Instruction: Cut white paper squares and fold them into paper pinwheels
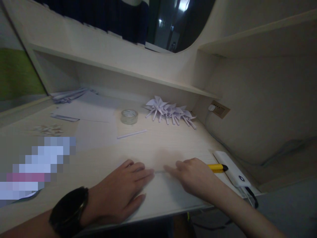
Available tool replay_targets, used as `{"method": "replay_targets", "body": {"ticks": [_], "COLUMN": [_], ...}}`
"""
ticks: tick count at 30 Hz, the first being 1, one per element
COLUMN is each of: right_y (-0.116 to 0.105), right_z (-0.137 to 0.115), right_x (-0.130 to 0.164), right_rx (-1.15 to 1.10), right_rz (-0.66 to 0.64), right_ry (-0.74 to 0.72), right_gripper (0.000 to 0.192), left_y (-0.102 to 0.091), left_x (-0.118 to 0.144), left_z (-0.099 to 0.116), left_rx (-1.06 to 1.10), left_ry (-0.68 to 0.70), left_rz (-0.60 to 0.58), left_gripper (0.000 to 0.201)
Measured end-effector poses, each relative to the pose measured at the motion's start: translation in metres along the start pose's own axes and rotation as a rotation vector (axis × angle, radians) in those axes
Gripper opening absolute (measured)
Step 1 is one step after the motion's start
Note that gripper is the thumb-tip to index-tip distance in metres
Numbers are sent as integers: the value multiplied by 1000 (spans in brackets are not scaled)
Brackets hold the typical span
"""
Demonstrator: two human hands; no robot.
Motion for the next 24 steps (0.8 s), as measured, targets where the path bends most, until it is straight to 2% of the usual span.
{"method": "replay_targets", "body": {"ticks": [5,13,21,24], "right_y": [3,2,3,2], "right_z": [1,0,1,1], "right_x": [1,1,1,2], "right_rx": [-3,10,13,10], "right_rz": [17,22,25,26], "right_ry": [-8,-14,-4,-1], "right_gripper": [38,42,38,39], "left_y": [0,1,2,3], "left_x": [0,0,-1,1], "left_z": [0,0,0,0], "left_rx": [8,10,-27,-28], "left_ry": [2,17,-21,-24], "left_rz": [10,33,-42,-24], "left_gripper": [46,45,46,45]}}
Point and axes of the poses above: each hand's wrist, its own x-axis away from the middle knuckle, its own y-axis out of the palm, z = x × y, the point moved 2 cm from there along -x, towards the middle knuckle, and after that the axes turned 8 degrees about -x, right-handed, at the moved point
